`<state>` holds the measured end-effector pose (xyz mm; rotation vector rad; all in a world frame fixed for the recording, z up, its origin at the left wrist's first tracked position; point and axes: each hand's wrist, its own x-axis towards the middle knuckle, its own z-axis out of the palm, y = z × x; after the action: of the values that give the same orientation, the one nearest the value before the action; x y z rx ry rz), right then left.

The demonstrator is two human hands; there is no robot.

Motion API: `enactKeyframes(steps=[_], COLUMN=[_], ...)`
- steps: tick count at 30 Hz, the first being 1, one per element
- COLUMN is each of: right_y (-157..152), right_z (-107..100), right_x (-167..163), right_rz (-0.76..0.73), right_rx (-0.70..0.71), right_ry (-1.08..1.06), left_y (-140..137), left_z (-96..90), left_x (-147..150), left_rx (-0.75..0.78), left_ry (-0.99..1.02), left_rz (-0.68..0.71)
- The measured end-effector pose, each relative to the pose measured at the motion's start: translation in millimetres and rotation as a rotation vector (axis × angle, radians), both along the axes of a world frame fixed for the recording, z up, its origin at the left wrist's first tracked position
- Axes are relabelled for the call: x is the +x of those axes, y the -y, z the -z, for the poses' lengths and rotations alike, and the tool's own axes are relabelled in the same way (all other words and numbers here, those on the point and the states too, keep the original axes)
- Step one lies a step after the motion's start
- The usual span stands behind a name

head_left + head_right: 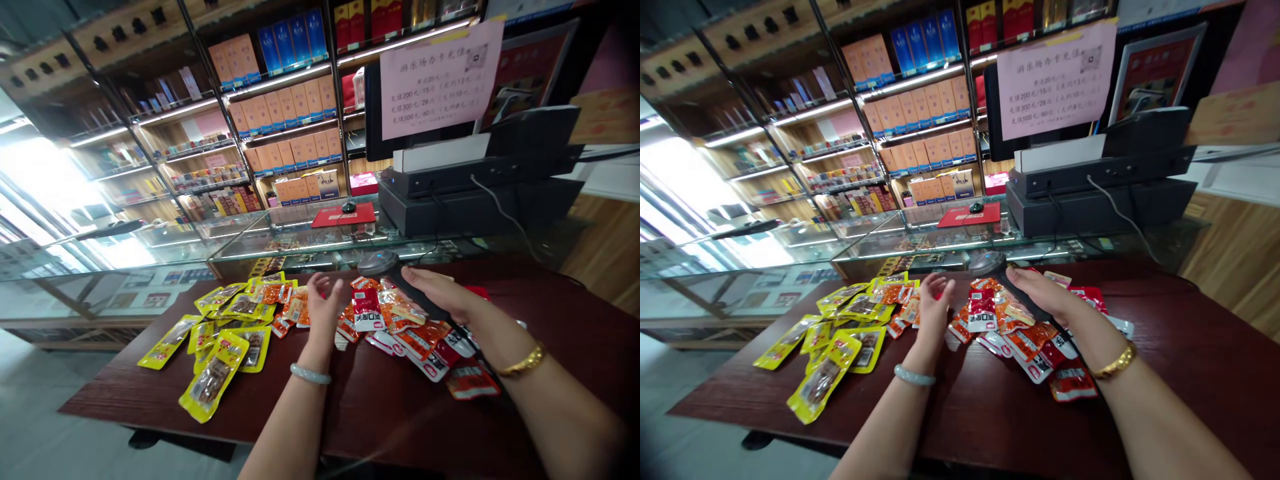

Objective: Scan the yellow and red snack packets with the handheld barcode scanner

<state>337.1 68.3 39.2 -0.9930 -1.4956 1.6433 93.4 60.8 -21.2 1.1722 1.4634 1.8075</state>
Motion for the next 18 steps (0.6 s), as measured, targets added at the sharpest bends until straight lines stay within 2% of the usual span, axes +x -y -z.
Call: enactKeyframes(steps=[4,5,7,14,18], right_y=[0,0,-1,-1,0], right_z=[1,1,2,2,1], right_x=[0,1,1,-1,-1], right_rz=[-0.002,0.001,0.007,-0.011,0.000], right_rx=[-0.003,0.000,0.006,0.010,-0.008], right_ry=[-0.026,-0.019,-0.007,0.007,-0.014], left_y=[11,14,18,10,2], left_z=[7.8,8.5,9.3,13.9,13.1], left_x=[4,6,8,14,9], left_rx=[-0.288,-0.336,-0.371,-0.346,-0.239], left_ry=[-0.779,-0.899,-1.008,-0.853,-0.464], left_rz=[-0.016,-0.017,0.004,0.067,0.128])
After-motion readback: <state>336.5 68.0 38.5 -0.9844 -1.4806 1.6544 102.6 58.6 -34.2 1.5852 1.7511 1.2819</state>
